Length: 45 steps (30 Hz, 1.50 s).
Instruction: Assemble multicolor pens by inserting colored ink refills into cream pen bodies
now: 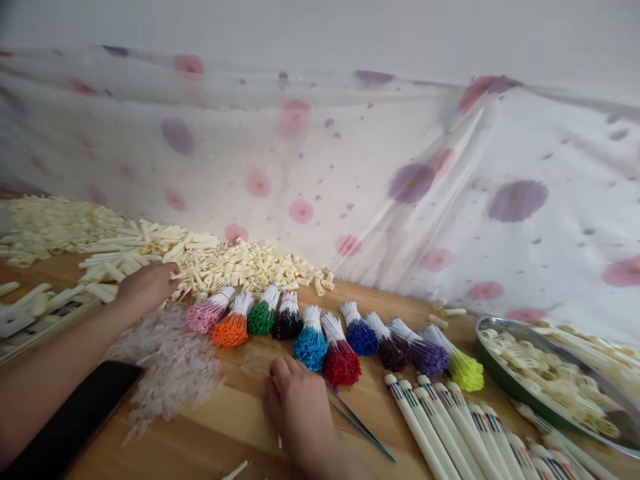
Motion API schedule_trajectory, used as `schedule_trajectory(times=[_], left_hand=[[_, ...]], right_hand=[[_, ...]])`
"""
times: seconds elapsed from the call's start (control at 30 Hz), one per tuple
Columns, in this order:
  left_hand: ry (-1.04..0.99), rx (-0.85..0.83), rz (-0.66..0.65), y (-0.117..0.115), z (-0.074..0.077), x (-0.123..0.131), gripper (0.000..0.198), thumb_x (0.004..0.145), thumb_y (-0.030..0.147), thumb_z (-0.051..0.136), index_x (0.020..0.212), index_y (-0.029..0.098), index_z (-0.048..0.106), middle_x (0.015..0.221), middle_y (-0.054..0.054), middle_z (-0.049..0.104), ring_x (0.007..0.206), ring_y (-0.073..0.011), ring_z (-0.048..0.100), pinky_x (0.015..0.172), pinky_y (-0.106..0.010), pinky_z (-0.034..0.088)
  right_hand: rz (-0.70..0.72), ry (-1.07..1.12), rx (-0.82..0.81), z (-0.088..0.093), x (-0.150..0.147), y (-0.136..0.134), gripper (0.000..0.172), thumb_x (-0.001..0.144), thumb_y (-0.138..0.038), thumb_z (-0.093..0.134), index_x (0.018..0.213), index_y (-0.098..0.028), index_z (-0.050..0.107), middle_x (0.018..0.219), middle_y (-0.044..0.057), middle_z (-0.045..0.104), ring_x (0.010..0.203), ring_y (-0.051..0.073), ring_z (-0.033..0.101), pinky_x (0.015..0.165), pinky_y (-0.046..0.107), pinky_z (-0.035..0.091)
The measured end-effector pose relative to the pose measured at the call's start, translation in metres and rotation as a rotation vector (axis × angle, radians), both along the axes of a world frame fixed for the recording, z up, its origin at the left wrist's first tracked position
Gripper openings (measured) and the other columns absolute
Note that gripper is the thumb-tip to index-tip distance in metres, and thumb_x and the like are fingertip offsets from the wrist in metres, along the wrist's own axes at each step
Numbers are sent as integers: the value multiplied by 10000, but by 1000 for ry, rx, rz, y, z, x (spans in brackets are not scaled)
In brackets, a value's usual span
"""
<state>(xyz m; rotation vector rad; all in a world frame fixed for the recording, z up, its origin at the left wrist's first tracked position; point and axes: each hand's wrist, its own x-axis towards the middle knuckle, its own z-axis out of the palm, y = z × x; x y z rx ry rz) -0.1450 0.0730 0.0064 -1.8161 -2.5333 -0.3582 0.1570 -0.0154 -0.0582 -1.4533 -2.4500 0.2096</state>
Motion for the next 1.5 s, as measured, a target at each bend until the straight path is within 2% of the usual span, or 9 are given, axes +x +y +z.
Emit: schedule_trajectory(times=[0.2, 0.3, 0.4, 0.5, 0.7, 0.93, 1.03, 1.17, 1.5], left_hand=[[-205, 230, -172, -47, 18, 31, 251, 796, 285, 548, 989, 168, 656, 896, -53, 640, 832, -231, 614, 723, -319, 473], [-407, 225, -312, -75, 2, 58, 359, 760, 358, 542, 1069, 201, 636, 819, -16, 653, 684, -184, 593, 635, -279, 460], [-638, 163, -418, -94, -23, 83, 277, 777, 379, 501, 921, 217, 674, 812, -13, 656, 682, -161, 581, 654, -264, 466], [-888, 20, -430, -102, -45, 103, 383, 797, 494, 448, 748, 174, 654, 526, 30, 531, 487, -140, 530, 507, -264, 471], [-1227, -195, -459, -112, -61, 120, 495, 624, 481, 667, 996, 156, 626, 638, 27, 580, 579, -155, 595, 575, -300, 516], [-882, -48, -585, -134, -60, 127, 238, 835, 378, 486, 712, 209, 600, 757, 7, 537, 676, -149, 558, 627, -242, 454], [-846, -111, -619, -141, -57, 131, 168, 838, 344, 474, 776, 226, 576, 792, 1, 583, 759, -168, 575, 695, -255, 443], [-924, -301, -618, -145, -59, 135, 253, 836, 393, 489, 656, 214, 487, 603, 53, 490, 587, -130, 485, 542, -218, 366], [-1059, -326, -621, -145, -55, 137, 263, 835, 390, 504, 644, 212, 469, 603, 63, 447, 577, -115, 433, 527, -216, 330]], right_hand=[[24, -67, -21, 0, -35, 22, 82, 821, -138, 550, 886, -175, 582, 891, 70, 673, 817, 219, 645, 628, 259, 419], [-19, -56, -26, -9, -43, 26, 75, 842, -125, 517, 875, -169, 567, 879, 94, 677, 780, 229, 656, 602, 265, 422], [-47, -15, -38, -14, -41, 27, 95, 841, -99, 495, 824, -172, 553, 845, 108, 672, 762, 242, 653, 598, 279, 423], [-62, 75, -55, -12, -30, 24, 132, 823, -76, 484, 760, -177, 539, 822, 107, 664, 793, 241, 636, 643, 291, 429], [-74, 404, -154, -7, 4, 8, 187, 913, -283, 393, 776, -195, 485, 663, 1, 583, 600, 129, 557, 553, 213, 433], [-151, 1270, -697, -11, 12, -18, 490, 691, -666, 586, 733, -204, 426, 578, -45, 481, 419, 76, 405, 396, 196, 362], [-152, 1328, -713, -2, 7, -26, 459, 684, -615, 638, 737, -194, 463, 597, -53, 460, 432, 61, 374, 393, 179, 336], [-159, 1344, -781, 5, 5, -32, 435, 654, -574, 689, 709, -191, 491, 560, -84, 380, 420, 42, 270, 387, 171, 245], [-82, 1285, -820, 5, 3, -39, 367, 675, -525, 693, 713, -191, 544, 605, -58, 414, 495, 68, 294, 432, 191, 226]])
